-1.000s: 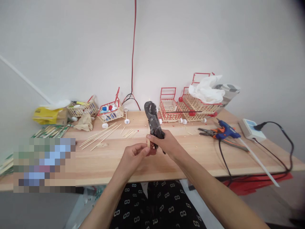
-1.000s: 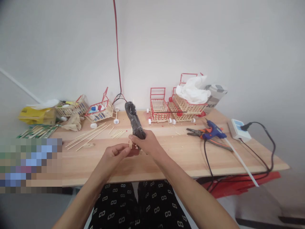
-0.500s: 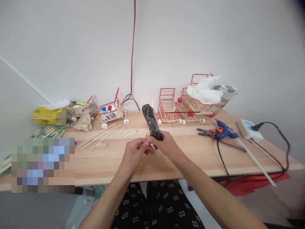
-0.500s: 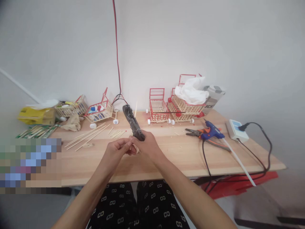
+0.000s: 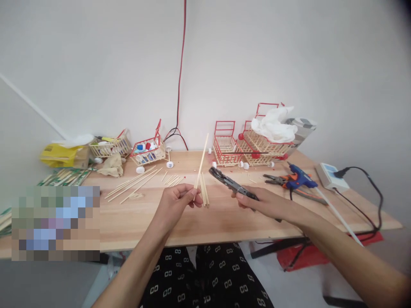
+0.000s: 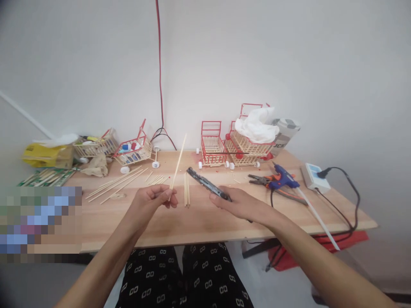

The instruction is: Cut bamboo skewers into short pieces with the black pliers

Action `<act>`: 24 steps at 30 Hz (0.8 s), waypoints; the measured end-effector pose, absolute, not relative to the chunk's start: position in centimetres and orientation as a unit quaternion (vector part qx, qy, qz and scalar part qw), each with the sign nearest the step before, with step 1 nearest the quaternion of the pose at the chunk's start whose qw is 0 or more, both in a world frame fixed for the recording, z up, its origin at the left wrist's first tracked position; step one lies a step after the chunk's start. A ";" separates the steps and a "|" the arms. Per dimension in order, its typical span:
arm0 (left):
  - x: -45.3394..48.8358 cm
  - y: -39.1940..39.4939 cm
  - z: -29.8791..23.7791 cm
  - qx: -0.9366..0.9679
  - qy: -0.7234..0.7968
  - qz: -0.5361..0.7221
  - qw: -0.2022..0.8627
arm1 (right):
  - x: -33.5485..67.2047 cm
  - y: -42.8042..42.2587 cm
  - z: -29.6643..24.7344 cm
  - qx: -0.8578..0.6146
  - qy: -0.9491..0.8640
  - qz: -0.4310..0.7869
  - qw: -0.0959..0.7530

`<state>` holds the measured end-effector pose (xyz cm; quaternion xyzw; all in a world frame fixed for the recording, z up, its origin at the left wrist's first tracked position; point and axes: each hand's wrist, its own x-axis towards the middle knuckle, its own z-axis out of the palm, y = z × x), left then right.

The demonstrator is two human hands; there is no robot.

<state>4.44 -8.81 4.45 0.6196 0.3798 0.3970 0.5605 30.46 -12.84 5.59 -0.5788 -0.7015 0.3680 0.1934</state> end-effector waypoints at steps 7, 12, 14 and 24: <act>6.6 -9.1 4.1 0.619 0.362 0.360 0.596 | 29.5 -13.2 5.4 -0.547 -0.707 0.415 0.170; 6.8 -9.0 4.2 0.625 0.359 0.349 0.599 | 29.3 -13.1 5.7 -0.545 -0.708 0.410 0.183; 6.7 -9.0 4.2 0.626 0.360 0.346 0.599 | 29.3 -13.2 5.7 -0.549 -0.707 0.403 0.191; 6.9 -9.1 4.6 0.632 0.367 0.345 0.589 | 29.3 -13.4 5.7 -0.562 -0.708 0.376 0.202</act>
